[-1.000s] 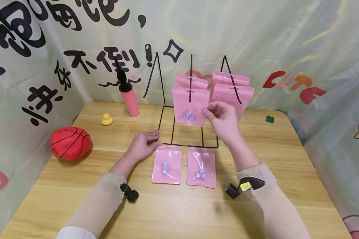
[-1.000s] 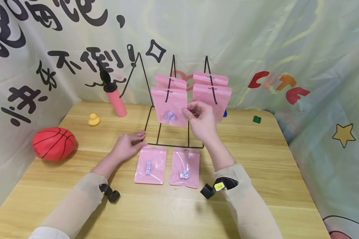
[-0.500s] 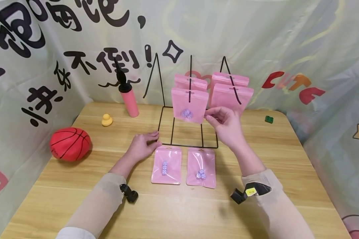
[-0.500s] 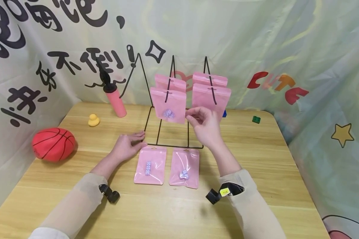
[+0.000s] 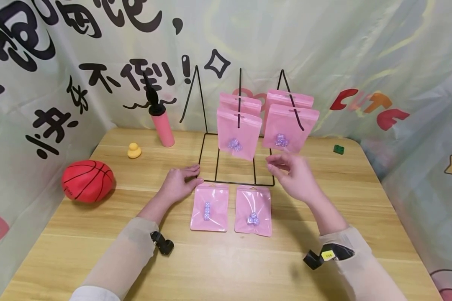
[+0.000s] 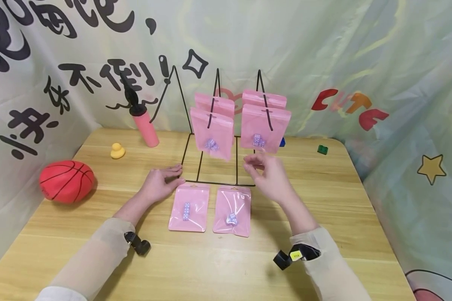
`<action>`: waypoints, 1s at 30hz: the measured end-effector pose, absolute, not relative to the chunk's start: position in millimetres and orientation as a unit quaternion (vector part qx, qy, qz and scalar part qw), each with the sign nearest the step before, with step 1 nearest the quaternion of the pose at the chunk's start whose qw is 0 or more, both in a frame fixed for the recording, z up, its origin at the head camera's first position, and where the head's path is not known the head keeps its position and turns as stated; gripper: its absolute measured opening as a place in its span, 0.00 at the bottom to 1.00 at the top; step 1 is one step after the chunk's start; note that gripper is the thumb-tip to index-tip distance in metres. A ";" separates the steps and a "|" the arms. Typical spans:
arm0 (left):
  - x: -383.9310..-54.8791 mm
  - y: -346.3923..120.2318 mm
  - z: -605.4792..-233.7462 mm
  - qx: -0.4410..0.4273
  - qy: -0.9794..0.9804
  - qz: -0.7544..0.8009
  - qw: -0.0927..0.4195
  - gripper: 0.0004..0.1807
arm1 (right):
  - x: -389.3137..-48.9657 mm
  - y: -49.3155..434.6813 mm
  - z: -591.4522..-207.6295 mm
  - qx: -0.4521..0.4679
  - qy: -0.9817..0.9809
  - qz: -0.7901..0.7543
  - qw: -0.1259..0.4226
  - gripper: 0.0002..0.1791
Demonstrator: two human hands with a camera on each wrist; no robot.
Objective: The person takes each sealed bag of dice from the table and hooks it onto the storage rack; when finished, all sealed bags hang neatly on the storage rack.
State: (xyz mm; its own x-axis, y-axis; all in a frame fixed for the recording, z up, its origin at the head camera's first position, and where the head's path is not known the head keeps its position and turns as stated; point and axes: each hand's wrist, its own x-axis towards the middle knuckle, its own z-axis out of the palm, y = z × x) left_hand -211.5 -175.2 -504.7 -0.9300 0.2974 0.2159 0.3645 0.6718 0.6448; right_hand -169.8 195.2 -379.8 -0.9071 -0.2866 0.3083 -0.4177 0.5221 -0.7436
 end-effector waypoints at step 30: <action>-211.1 -175.5 -503.3 -0.180 -0.912 -0.366 0.048 0.25 | -194.0 222.2 -475.3 0.197 -0.952 0.234 0.018 0.37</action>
